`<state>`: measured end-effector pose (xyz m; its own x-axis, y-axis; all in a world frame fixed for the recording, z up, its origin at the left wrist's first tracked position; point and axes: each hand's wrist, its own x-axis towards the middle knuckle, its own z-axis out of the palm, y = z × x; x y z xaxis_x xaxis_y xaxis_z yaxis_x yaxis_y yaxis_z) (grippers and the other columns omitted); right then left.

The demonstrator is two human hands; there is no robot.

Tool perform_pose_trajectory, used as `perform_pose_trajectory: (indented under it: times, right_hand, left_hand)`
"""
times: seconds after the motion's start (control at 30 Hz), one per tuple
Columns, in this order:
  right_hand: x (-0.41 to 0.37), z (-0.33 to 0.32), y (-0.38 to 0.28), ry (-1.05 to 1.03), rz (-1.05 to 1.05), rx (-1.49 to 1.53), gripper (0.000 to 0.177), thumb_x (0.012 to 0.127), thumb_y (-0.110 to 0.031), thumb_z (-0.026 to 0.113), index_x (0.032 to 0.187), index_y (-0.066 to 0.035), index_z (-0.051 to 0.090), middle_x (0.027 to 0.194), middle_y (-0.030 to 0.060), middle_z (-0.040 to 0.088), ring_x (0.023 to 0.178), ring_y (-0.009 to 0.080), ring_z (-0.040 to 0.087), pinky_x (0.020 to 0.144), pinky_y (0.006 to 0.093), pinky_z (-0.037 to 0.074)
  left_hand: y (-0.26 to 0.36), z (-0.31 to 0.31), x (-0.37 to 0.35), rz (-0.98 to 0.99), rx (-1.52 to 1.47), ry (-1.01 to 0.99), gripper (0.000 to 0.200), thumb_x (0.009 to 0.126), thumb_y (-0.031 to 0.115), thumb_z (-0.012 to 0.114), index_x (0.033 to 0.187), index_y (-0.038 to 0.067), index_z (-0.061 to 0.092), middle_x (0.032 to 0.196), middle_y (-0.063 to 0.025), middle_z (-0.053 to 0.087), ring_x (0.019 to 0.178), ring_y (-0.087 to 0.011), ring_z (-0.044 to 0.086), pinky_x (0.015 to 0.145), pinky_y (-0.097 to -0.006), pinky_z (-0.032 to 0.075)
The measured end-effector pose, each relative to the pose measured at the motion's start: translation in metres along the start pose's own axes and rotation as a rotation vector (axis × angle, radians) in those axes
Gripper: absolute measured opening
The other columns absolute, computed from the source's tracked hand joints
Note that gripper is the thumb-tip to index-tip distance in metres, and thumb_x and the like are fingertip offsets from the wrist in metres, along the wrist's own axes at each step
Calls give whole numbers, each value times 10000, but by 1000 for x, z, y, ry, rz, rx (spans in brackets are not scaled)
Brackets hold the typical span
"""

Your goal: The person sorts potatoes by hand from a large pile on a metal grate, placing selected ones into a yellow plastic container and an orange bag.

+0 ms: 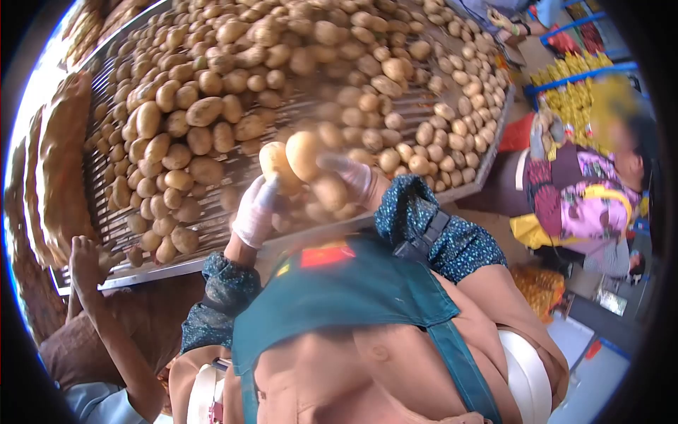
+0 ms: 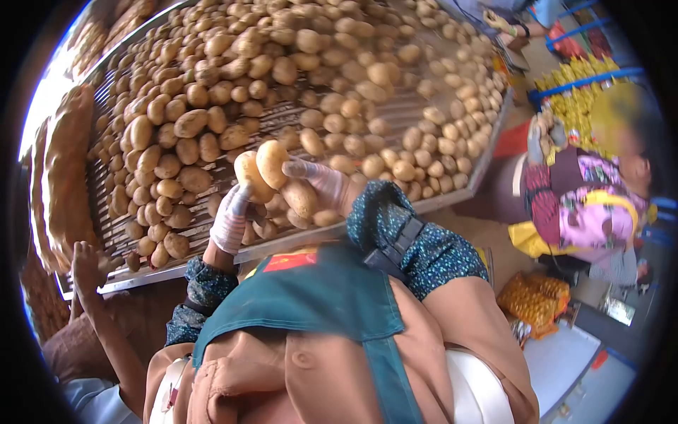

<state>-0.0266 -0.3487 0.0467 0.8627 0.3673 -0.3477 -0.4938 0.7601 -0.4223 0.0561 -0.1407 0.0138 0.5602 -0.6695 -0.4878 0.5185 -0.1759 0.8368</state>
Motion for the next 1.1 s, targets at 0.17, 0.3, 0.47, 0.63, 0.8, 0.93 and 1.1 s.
perform_pose_trajectory:
  times: [0.17, 0.3, 0.47, 0.63, 0.8, 0.93, 1.1]
  right_hand:
    - [-35, -79, 20, -76, -87, 175, 717, 832, -440, 759, 1370, -46, 494, 1240, 149, 609, 1098, 292, 612, 962, 412, 516]
    - [-101, -92, 38, -46, -301, 241, 845, 803, -499, 773, 1451, -69, 441, 1379, 148, 536, 1257, 296, 555, 1066, 459, 466]
    - [-214, -161, 114, 137, -698, 285, 595, 883, -469, 695, 1287, -50, 576, 1057, 135, 658, 921, 264, 647, 795, 400, 550]
    - [-326, -195, 182, 364, -920, 507, 504, 899, -456, 700, 1247, -110, 585, 1122, 112, 641, 887, 259, 638, 689, 374, 568]
    - [-400, -226, 244, 548, -1172, 701, 507, 875, -415, 747, 1259, -145, 556, 1192, 100, 598, 964, 269, 610, 688, 378, 562]
    - [-427, -267, 301, 608, -1229, 737, 561, 869, -406, 760, 1319, -179, 514, 1294, 152, 555, 1098, 328, 585, 709, 382, 565]
    - [-433, -289, 316, 1041, -1146, 1004, 457, 913, -303, 721, 1303, -134, 554, 1263, 160, 592, 1084, 337, 604, 770, 396, 571]
  left_hand:
    - [-19, 54, 17, 135, 308, -34, 406, 1021, 368, 589, 1284, 59, 591, 864, 10, 644, 681, -74, 566, 606, -244, 471]
    - [-27, 76, 13, 294, 658, -177, 433, 1051, 306, 534, 1384, 30, 531, 966, -34, 678, 791, -112, 636, 692, -264, 526]
    - [-42, 82, 3, 100, 410, 15, 395, 1036, 251, 550, 1327, -14, 573, 1002, -95, 669, 828, -134, 640, 741, -277, 535]
    - [-80, 29, 17, 49, 477, 124, 448, 982, 278, 675, 1327, 11, 578, 886, -22, 661, 741, -90, 612, 664, -225, 498]
    - [-98, 30, 26, 53, 494, 127, 423, 970, 247, 691, 1341, 67, 596, 1004, 4, 651, 811, -60, 561, 670, -187, 460]
    - [-113, 28, 34, 166, 447, 74, 389, 992, 162, 653, 1353, 40, 579, 1097, -16, 660, 882, -56, 578, 756, -187, 486]
    - [-99, 76, 25, 173, 473, 58, 395, 996, 103, 630, 1374, 21, 547, 1154, -53, 671, 904, -67, 615, 778, -208, 521]
